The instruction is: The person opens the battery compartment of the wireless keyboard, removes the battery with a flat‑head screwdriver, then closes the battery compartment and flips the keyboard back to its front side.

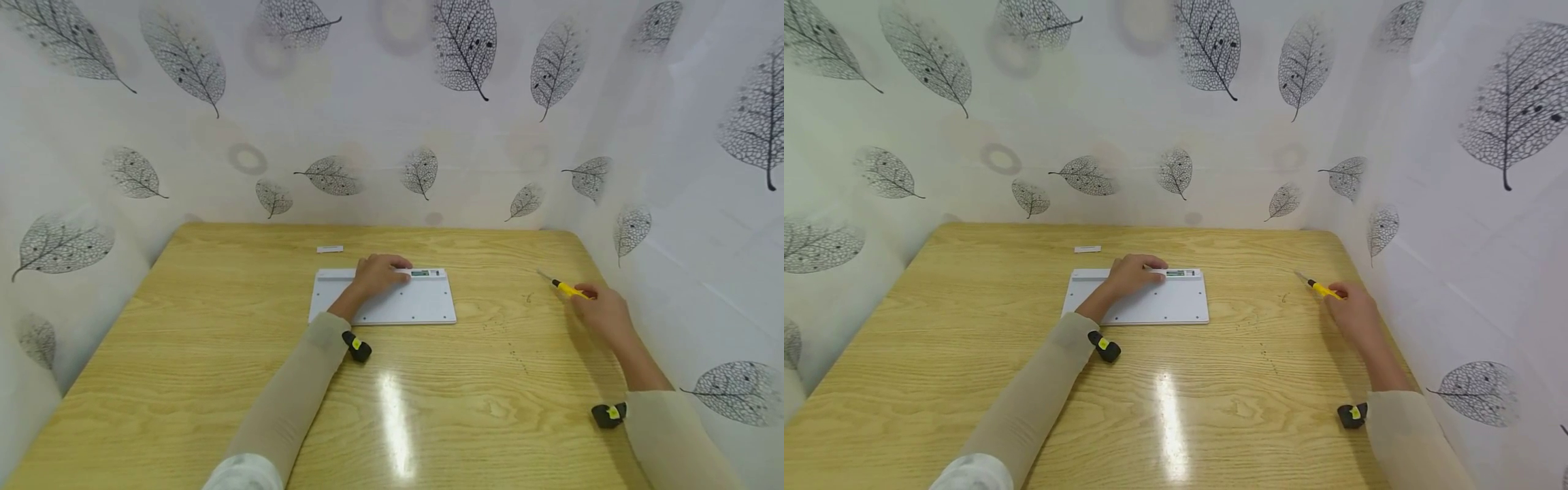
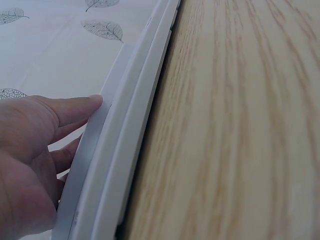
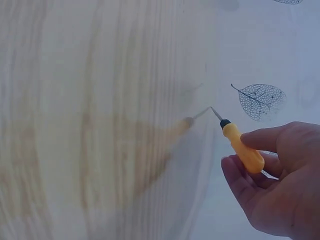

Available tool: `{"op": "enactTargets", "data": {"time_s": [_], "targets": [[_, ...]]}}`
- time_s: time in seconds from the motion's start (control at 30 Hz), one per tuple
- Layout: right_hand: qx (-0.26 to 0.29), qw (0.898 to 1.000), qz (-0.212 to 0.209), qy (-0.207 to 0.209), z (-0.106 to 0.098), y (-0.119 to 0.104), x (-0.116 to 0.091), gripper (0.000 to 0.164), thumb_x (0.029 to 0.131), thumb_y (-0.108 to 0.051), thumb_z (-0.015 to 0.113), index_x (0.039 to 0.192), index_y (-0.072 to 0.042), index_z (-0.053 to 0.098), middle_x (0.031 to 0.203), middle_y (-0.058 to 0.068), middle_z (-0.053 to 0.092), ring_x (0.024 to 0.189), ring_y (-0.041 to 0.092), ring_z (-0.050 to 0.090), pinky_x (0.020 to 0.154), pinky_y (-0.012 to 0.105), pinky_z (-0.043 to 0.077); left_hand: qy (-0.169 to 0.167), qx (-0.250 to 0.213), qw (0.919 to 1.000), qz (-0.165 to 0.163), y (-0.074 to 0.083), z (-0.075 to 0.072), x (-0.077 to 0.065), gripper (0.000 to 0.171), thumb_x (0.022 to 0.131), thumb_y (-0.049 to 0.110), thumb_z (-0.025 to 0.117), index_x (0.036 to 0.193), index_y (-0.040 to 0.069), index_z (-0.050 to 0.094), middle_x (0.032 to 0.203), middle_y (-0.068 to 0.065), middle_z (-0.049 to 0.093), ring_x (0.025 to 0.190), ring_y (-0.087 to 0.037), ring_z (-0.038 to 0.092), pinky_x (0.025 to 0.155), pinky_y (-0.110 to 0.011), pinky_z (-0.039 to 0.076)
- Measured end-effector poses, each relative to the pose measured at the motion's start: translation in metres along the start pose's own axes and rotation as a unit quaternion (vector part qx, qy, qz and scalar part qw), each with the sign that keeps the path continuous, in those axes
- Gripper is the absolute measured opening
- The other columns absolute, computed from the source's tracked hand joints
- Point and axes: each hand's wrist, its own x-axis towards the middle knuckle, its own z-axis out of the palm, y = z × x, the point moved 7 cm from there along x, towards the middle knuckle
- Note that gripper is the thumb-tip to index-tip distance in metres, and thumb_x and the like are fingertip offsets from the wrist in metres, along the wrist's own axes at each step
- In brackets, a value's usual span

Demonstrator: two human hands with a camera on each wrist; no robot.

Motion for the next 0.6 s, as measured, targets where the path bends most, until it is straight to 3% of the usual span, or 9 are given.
{"op": "enactTargets", "data": {"time_s": [0.1,0.23,0.43,0.6], "targets": [[0.020,1.000,0.006,0.016,-0.004,-0.007,-0.002,0.044,0.101,-0.024,0.054,0.132,0.008,0.057,0.125,0.034,0.060,0.109,0.043,0.058,0.077,0.029,0.045,0.000,0.001,1.0000,0.000,-0.001,0.000,0.000,0.027,0.094,0.034,0.071,0.119,0.025,0.074,0.124,0.006,0.072,0.118,-0.019,0.059,0.100,-0.046,0.029],[0.046,0.999,0.008,0.023,-0.008,-0.017,-0.005,0.046,0.102,-0.025,0.055,0.135,0.007,0.055,0.130,0.035,0.058,0.100,0.033,0.065,0.065,0.016,0.047,0.000,0.001,1.0000,0.002,-0.002,0.000,0.001,0.027,0.094,0.034,0.070,0.119,0.025,0.074,0.124,0.006,0.072,0.118,-0.020,0.059,0.100,-0.046,0.029],[0.080,0.996,-0.012,0.045,-0.012,-0.029,-0.007,0.048,0.103,-0.029,0.055,0.137,0.005,0.053,0.119,0.029,0.063,0.075,-0.001,0.065,0.061,0.015,0.051,0.000,0.000,1.0000,0.002,-0.002,0.000,0.000,0.027,0.094,0.034,0.070,0.119,0.026,0.074,0.124,0.006,0.072,0.119,-0.020,0.058,0.100,-0.046,0.029],[0.112,0.991,-0.022,0.069,-0.015,-0.040,-0.008,0.048,0.103,-0.033,0.056,0.138,0.000,0.052,0.116,0.021,0.063,0.077,-0.011,0.059,0.066,0.011,0.051,-0.001,0.004,1.0000,0.000,-0.002,0.001,0.000,0.027,0.094,0.035,0.071,0.120,0.026,0.074,0.124,0.006,0.072,0.119,-0.020,0.058,0.100,-0.045,0.029]]}}
